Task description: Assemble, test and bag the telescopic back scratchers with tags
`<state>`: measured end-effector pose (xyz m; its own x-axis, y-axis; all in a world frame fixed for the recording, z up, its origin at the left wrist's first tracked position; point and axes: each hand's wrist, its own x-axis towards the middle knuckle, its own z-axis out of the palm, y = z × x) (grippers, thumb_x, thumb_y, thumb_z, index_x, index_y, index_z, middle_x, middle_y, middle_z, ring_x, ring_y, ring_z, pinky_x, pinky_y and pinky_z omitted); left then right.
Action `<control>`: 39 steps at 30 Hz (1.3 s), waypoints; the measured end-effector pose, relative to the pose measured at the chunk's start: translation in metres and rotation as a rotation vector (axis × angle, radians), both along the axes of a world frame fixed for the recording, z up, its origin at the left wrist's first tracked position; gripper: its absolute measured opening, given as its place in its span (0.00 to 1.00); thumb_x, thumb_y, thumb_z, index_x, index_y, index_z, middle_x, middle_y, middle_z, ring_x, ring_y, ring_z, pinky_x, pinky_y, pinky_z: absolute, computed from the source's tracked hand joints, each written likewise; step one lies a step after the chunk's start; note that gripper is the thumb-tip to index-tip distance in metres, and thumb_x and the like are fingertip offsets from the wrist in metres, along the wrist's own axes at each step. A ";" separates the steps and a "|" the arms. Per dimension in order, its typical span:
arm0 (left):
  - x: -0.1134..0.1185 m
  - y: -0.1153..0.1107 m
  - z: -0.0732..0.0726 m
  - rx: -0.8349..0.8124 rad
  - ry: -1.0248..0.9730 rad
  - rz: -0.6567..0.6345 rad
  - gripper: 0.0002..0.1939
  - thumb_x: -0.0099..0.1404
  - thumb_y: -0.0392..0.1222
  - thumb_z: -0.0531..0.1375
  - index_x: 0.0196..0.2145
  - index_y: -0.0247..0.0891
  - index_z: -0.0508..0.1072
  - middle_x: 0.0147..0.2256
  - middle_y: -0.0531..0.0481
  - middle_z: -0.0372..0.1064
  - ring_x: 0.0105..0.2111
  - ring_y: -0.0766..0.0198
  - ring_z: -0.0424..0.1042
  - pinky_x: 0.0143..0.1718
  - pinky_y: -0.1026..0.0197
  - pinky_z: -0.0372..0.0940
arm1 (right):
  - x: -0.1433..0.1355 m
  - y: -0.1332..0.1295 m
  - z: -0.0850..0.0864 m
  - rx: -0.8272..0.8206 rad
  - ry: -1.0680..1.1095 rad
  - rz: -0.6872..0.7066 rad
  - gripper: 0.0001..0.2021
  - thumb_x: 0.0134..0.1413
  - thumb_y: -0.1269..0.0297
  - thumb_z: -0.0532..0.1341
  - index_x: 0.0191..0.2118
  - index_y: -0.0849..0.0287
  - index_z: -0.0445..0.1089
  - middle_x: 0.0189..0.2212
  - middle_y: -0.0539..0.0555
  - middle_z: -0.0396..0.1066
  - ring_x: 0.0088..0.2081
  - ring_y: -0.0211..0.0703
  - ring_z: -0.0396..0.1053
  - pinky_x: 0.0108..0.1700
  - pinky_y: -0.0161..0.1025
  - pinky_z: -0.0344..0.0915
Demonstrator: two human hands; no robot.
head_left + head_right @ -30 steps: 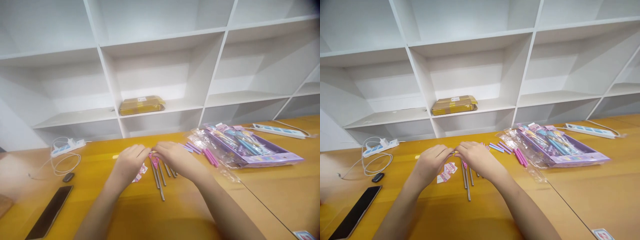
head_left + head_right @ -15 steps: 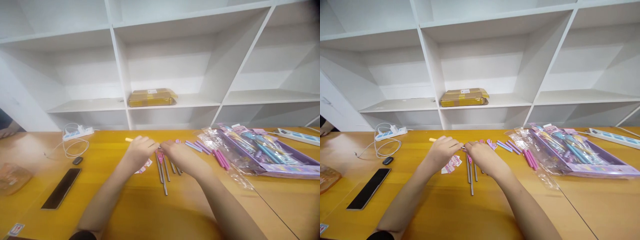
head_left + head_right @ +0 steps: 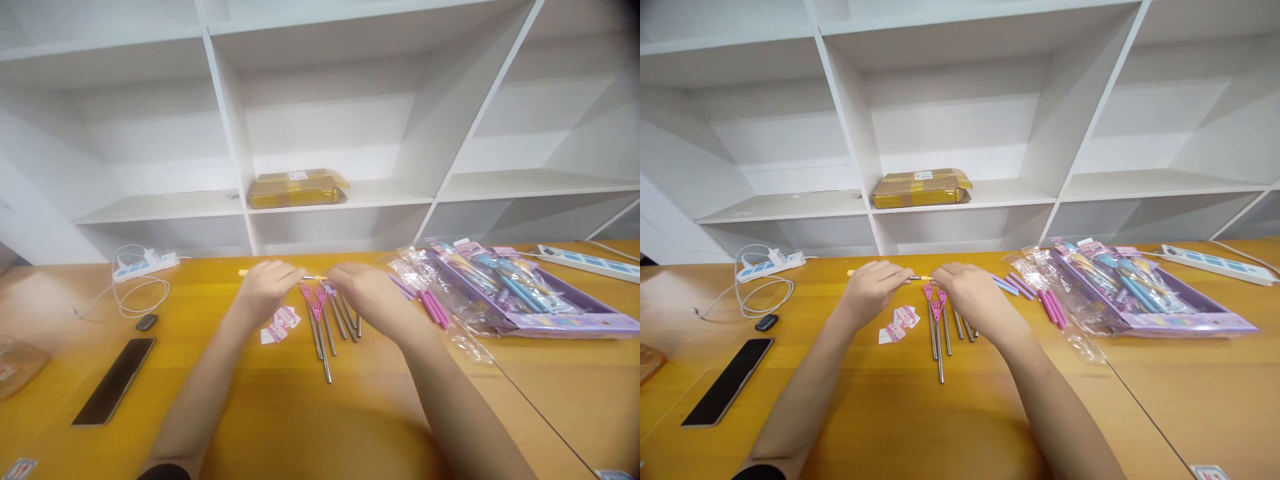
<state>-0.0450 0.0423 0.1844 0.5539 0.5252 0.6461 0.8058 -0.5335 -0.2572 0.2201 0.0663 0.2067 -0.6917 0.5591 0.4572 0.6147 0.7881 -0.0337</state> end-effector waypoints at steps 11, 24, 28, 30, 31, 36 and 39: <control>-0.146 0.013 0.019 0.017 -0.227 0.347 0.13 0.77 0.44 0.58 0.43 0.47 0.84 0.42 0.48 0.86 0.41 0.53 0.78 0.49 0.47 0.59 | 0.169 0.099 -0.024 -0.356 0.455 -0.485 0.12 0.65 0.62 0.58 0.40 0.52 0.80 0.38 0.55 0.82 0.41 0.51 0.76 0.46 0.43 0.66; -0.128 0.033 0.020 -0.002 -0.340 0.392 0.14 0.77 0.52 0.59 0.42 0.46 0.81 0.42 0.46 0.82 0.49 0.48 0.74 0.54 0.46 0.57 | 0.204 0.101 -0.048 -0.392 1.182 -0.316 0.12 0.55 0.55 0.69 0.42 0.54 0.76 0.28 0.50 0.72 0.33 0.42 0.70 0.44 0.42 0.70; -0.129 0.029 0.023 -0.001 -0.310 0.415 0.14 0.77 0.53 0.59 0.42 0.44 0.80 0.41 0.47 0.81 0.47 0.50 0.74 0.52 0.49 0.59 | 0.212 0.107 -0.046 -0.246 1.127 -0.377 0.11 0.54 0.58 0.70 0.42 0.55 0.77 0.33 0.54 0.76 0.35 0.45 0.73 0.44 0.43 0.71; -0.128 0.029 0.024 0.043 -0.293 0.413 0.15 0.77 0.54 0.59 0.43 0.43 0.80 0.41 0.47 0.81 0.46 0.52 0.75 0.53 0.50 0.59 | 0.212 0.109 -0.043 -0.114 0.997 -0.461 0.09 0.56 0.59 0.70 0.42 0.55 0.78 0.38 0.57 0.79 0.38 0.47 0.74 0.45 0.44 0.71; -0.126 0.030 0.024 0.072 -0.291 0.414 0.16 0.78 0.55 0.59 0.43 0.43 0.80 0.41 0.47 0.82 0.46 0.53 0.75 0.53 0.51 0.59 | 0.210 0.110 -0.042 -0.026 0.911 -0.490 0.07 0.58 0.60 0.69 0.41 0.54 0.79 0.40 0.58 0.79 0.40 0.48 0.74 0.46 0.45 0.71; -0.127 0.035 0.020 0.115 -0.271 0.434 0.20 0.79 0.58 0.55 0.42 0.44 0.81 0.41 0.47 0.82 0.44 0.56 0.74 0.51 0.53 0.58 | 0.193 0.121 -0.041 0.223 0.571 -0.519 0.03 0.62 0.64 0.67 0.37 0.54 0.78 0.38 0.57 0.78 0.43 0.52 0.74 0.50 0.47 0.69; -0.134 0.035 0.018 0.080 -0.240 0.454 0.21 0.80 0.58 0.53 0.45 0.46 0.81 0.42 0.48 0.81 0.44 0.57 0.72 0.50 0.53 0.57 | 0.184 0.124 -0.044 0.190 0.534 -0.524 0.03 0.62 0.65 0.66 0.36 0.55 0.78 0.38 0.57 0.78 0.41 0.52 0.74 0.47 0.46 0.68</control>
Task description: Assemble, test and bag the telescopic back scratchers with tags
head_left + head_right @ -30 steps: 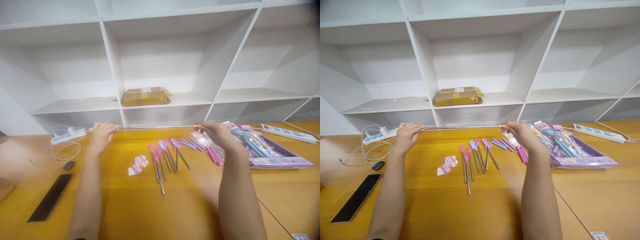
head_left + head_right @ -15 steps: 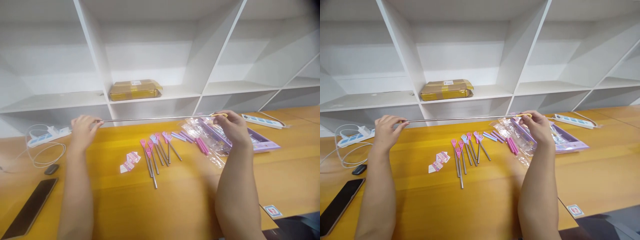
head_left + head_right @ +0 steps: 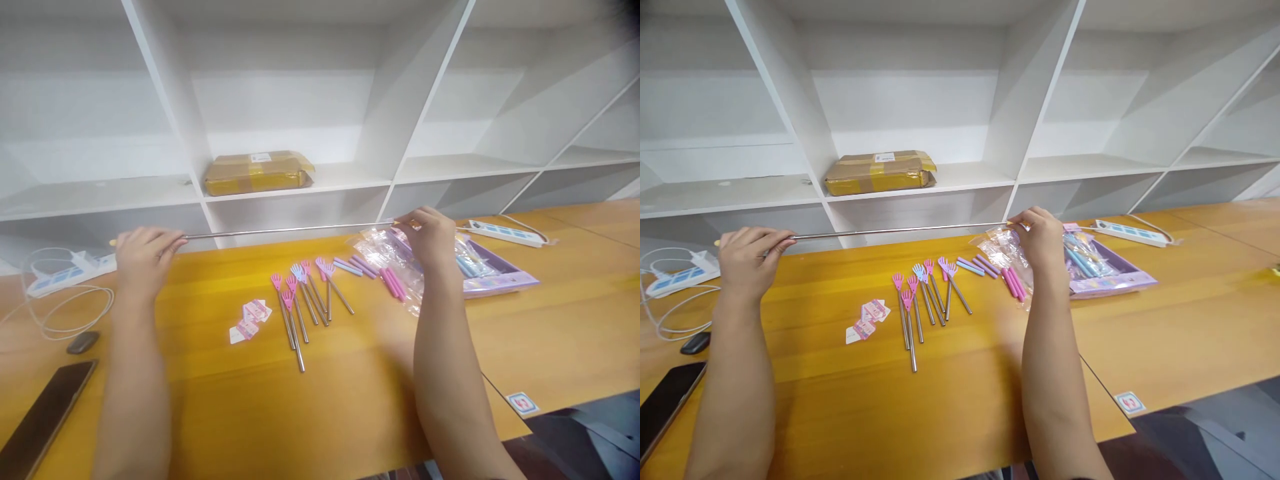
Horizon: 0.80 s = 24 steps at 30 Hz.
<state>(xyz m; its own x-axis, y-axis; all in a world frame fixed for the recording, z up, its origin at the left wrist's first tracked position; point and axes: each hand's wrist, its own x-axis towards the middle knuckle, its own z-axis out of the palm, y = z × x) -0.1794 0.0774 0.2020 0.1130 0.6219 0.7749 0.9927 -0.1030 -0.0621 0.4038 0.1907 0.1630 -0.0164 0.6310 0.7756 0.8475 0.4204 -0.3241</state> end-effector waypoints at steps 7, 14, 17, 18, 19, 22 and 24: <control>-0.008 0.001 0.000 -0.084 -0.036 -0.032 0.18 0.79 0.54 0.55 0.45 0.44 0.82 0.44 0.47 0.83 0.45 0.56 0.73 0.50 0.53 0.56 | -0.001 -0.003 0.000 0.016 0.014 0.023 0.05 0.63 0.64 0.65 0.35 0.54 0.78 0.36 0.56 0.77 0.40 0.51 0.74 0.45 0.45 0.67; -0.007 0.003 -0.001 -0.170 -0.022 -0.077 0.18 0.80 0.52 0.55 0.48 0.43 0.83 0.45 0.47 0.82 0.46 0.55 0.74 0.50 0.53 0.55 | 0.010 -0.002 -0.003 0.011 -0.013 0.003 0.06 0.65 0.58 0.65 0.36 0.51 0.76 0.36 0.56 0.74 0.41 0.53 0.72 0.46 0.47 0.67; -0.007 0.002 -0.001 -0.192 -0.012 -0.080 0.19 0.81 0.53 0.54 0.48 0.44 0.82 0.46 0.48 0.82 0.46 0.56 0.73 0.49 0.54 0.55 | 0.012 0.001 -0.005 0.006 -0.029 -0.001 0.07 0.65 0.57 0.65 0.36 0.52 0.76 0.36 0.56 0.73 0.39 0.52 0.70 0.44 0.46 0.66; -0.007 0.001 -0.001 -0.197 -0.007 -0.079 0.19 0.81 0.53 0.53 0.49 0.44 0.82 0.46 0.48 0.83 0.46 0.57 0.73 0.49 0.54 0.54 | 0.012 0.002 -0.006 0.016 -0.036 0.004 0.07 0.64 0.57 0.65 0.35 0.52 0.76 0.35 0.56 0.73 0.39 0.52 0.70 0.44 0.46 0.65; -0.006 0.001 -0.001 -0.201 -0.002 -0.077 0.19 0.81 0.53 0.54 0.49 0.44 0.82 0.46 0.49 0.83 0.46 0.57 0.73 0.48 0.55 0.55 | 0.011 0.003 -0.006 0.027 -0.044 0.011 0.07 0.64 0.58 0.66 0.35 0.53 0.75 0.35 0.57 0.73 0.38 0.51 0.69 0.43 0.45 0.65; -0.003 -0.002 0.002 -0.195 0.008 -0.078 0.19 0.81 0.54 0.53 0.48 0.45 0.82 0.46 0.49 0.83 0.47 0.56 0.73 0.47 0.55 0.55 | 0.010 0.004 -0.006 0.052 -0.052 0.021 0.07 0.62 0.59 0.66 0.33 0.54 0.75 0.34 0.57 0.73 0.37 0.51 0.68 0.43 0.45 0.64; 0.000 -0.005 0.005 -0.185 0.006 -0.076 0.20 0.81 0.54 0.53 0.47 0.44 0.82 0.46 0.48 0.83 0.47 0.56 0.74 0.47 0.55 0.56 | 0.011 0.004 -0.005 0.041 -0.046 0.010 0.07 0.62 0.60 0.67 0.33 0.54 0.74 0.34 0.58 0.73 0.37 0.50 0.68 0.43 0.45 0.63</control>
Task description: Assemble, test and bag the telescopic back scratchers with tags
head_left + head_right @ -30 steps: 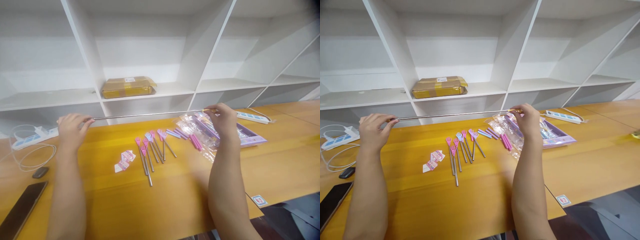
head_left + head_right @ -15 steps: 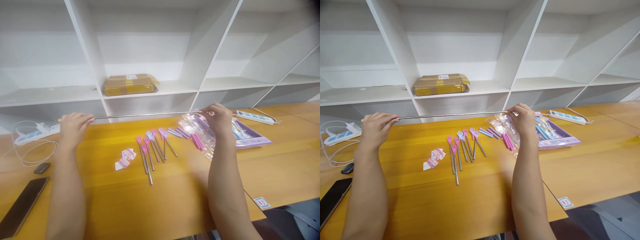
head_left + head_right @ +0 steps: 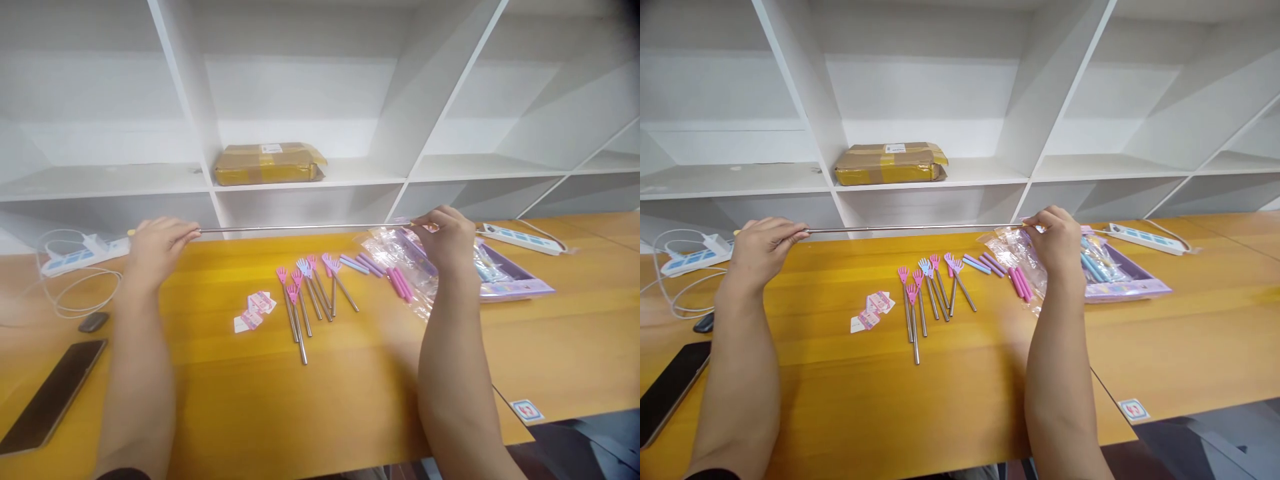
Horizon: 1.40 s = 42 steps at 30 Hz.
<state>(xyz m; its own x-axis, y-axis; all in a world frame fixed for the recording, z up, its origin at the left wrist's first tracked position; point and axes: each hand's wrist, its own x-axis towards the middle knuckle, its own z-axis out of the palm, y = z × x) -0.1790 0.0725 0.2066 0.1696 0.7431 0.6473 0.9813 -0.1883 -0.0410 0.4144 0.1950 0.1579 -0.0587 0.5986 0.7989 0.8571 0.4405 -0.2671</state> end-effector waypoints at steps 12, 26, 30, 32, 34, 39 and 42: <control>0.011 -0.005 0.002 0.017 0.034 -0.005 0.19 0.81 0.54 0.53 0.48 0.44 0.82 0.46 0.48 0.84 0.46 0.57 0.74 0.46 0.55 0.59 | 0.002 -0.006 0.004 0.021 0.012 -0.037 0.07 0.60 0.63 0.66 0.30 0.53 0.73 0.33 0.58 0.74 0.38 0.50 0.69 0.43 0.44 0.63; 0.085 0.009 -0.016 0.012 0.033 -0.182 0.15 0.81 0.48 0.54 0.46 0.46 0.81 0.42 0.47 0.83 0.42 0.54 0.77 0.42 0.54 0.65 | -0.090 -0.020 0.014 -0.014 -0.151 0.156 0.11 0.69 0.59 0.63 0.33 0.53 0.73 0.35 0.56 0.73 0.42 0.52 0.69 0.44 0.44 0.62; 0.139 0.009 -0.042 0.046 0.066 -0.273 0.14 0.81 0.42 0.54 0.43 0.42 0.80 0.36 0.47 0.81 0.37 0.57 0.76 0.35 0.56 0.62 | -0.163 -0.053 0.011 -0.005 -0.319 0.245 0.15 0.74 0.67 0.55 0.34 0.54 0.75 0.34 0.57 0.72 0.39 0.49 0.65 0.40 0.43 0.58; 0.157 0.004 -0.053 0.062 0.100 -0.275 0.14 0.81 0.41 0.54 0.42 0.41 0.79 0.34 0.47 0.79 0.34 0.59 0.74 0.33 0.56 0.60 | -0.194 -0.071 0.005 -0.039 -0.427 0.317 0.16 0.72 0.73 0.54 0.35 0.55 0.75 0.34 0.56 0.71 0.38 0.47 0.63 0.38 0.42 0.54; 0.166 -0.001 -0.060 0.065 0.113 -0.261 0.14 0.81 0.41 0.54 0.40 0.41 0.78 0.32 0.48 0.77 0.32 0.59 0.72 0.31 0.56 0.57 | -0.213 -0.084 0.000 -0.026 -0.463 0.322 0.16 0.70 0.78 0.53 0.33 0.56 0.73 0.33 0.55 0.70 0.36 0.45 0.60 0.35 0.42 0.51; 0.161 -0.006 -0.060 -0.034 0.089 -0.303 0.15 0.82 0.43 0.54 0.38 0.41 0.76 0.31 0.50 0.74 0.31 0.62 0.70 0.30 0.57 0.54 | -0.214 -0.084 -0.003 0.046 -0.394 0.411 0.14 0.71 0.74 0.58 0.31 0.57 0.69 0.31 0.53 0.69 0.34 0.43 0.59 0.34 0.41 0.49; 0.158 -0.008 -0.056 -0.088 0.067 -0.331 0.15 0.82 0.46 0.54 0.41 0.41 0.78 0.31 0.51 0.74 0.31 0.63 0.70 0.30 0.58 0.55 | -0.204 -0.076 0.001 0.016 -0.380 0.533 0.13 0.74 0.67 0.61 0.33 0.57 0.69 0.33 0.53 0.71 0.36 0.43 0.63 0.36 0.39 0.52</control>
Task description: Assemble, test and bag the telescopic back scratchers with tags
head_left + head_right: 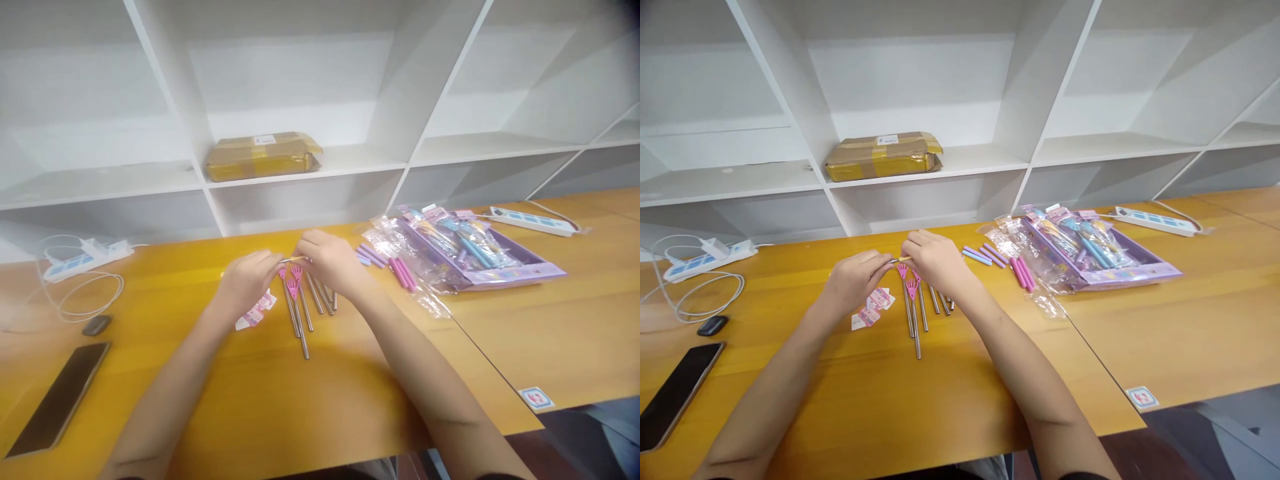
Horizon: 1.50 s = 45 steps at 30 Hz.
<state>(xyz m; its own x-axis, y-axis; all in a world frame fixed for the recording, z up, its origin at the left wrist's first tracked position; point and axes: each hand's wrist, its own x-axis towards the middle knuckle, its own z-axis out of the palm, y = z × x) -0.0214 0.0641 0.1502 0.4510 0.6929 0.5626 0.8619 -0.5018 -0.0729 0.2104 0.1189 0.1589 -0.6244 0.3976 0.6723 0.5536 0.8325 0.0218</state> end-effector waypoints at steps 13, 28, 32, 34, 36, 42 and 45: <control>-0.013 -0.010 0.015 0.034 -0.003 -0.055 0.11 0.81 0.43 0.56 0.50 0.45 0.79 0.38 0.51 0.80 0.36 0.62 0.76 0.32 0.60 0.60 | -0.004 -0.019 0.009 -0.208 -0.176 0.022 0.09 0.73 0.75 0.56 0.46 0.59 0.73 0.37 0.54 0.74 0.36 0.43 0.66 0.39 0.39 0.54; -0.009 -0.013 0.021 0.066 0.031 -0.115 0.10 0.81 0.42 0.55 0.44 0.42 0.76 0.33 0.51 0.77 0.32 0.61 0.72 0.31 0.58 0.58 | -0.011 -0.030 0.017 -0.278 -0.184 0.030 0.13 0.78 0.63 0.55 0.37 0.58 0.69 0.33 0.52 0.72 0.30 0.40 0.61 0.36 0.38 0.51; -0.009 -0.014 0.021 0.078 0.058 -0.128 0.10 0.80 0.37 0.54 0.44 0.42 0.76 0.32 0.51 0.76 0.32 0.62 0.72 0.31 0.59 0.58 | -0.010 -0.031 0.018 -0.284 -0.193 0.002 0.14 0.78 0.62 0.56 0.36 0.58 0.68 0.33 0.52 0.71 0.30 0.39 0.60 0.36 0.38 0.50; -0.010 -0.014 0.020 0.077 0.070 -0.139 0.11 0.79 0.35 0.54 0.45 0.43 0.77 0.33 0.51 0.76 0.32 0.62 0.72 0.31 0.60 0.58 | -0.010 -0.031 0.018 -0.299 -0.202 -0.006 0.14 0.78 0.61 0.55 0.36 0.58 0.68 0.32 0.51 0.71 0.29 0.39 0.61 0.36 0.39 0.49; -0.010 -0.014 0.019 0.076 0.076 -0.145 0.13 0.78 0.34 0.53 0.47 0.43 0.77 0.34 0.50 0.76 0.33 0.62 0.73 0.31 0.60 0.59 | -0.010 -0.031 0.019 -0.313 -0.208 -0.011 0.15 0.78 0.60 0.55 0.36 0.58 0.68 0.32 0.51 0.71 0.29 0.39 0.61 0.35 0.39 0.48; -0.016 -0.011 0.021 0.058 0.048 -0.159 0.12 0.78 0.35 0.55 0.47 0.44 0.78 0.34 0.51 0.78 0.34 0.62 0.75 0.32 0.60 0.62 | -0.010 -0.031 0.018 -0.325 -0.230 -0.032 0.18 0.80 0.56 0.52 0.36 0.57 0.68 0.30 0.51 0.72 0.27 0.39 0.62 0.34 0.39 0.46; -0.019 -0.009 0.023 0.015 0.010 -0.185 0.11 0.79 0.37 0.55 0.46 0.44 0.79 0.36 0.51 0.80 0.35 0.61 0.77 0.35 0.59 0.65 | -0.010 -0.030 0.017 -0.335 -0.254 -0.037 0.18 0.81 0.55 0.52 0.38 0.56 0.68 0.31 0.51 0.73 0.26 0.39 0.62 0.33 0.39 0.46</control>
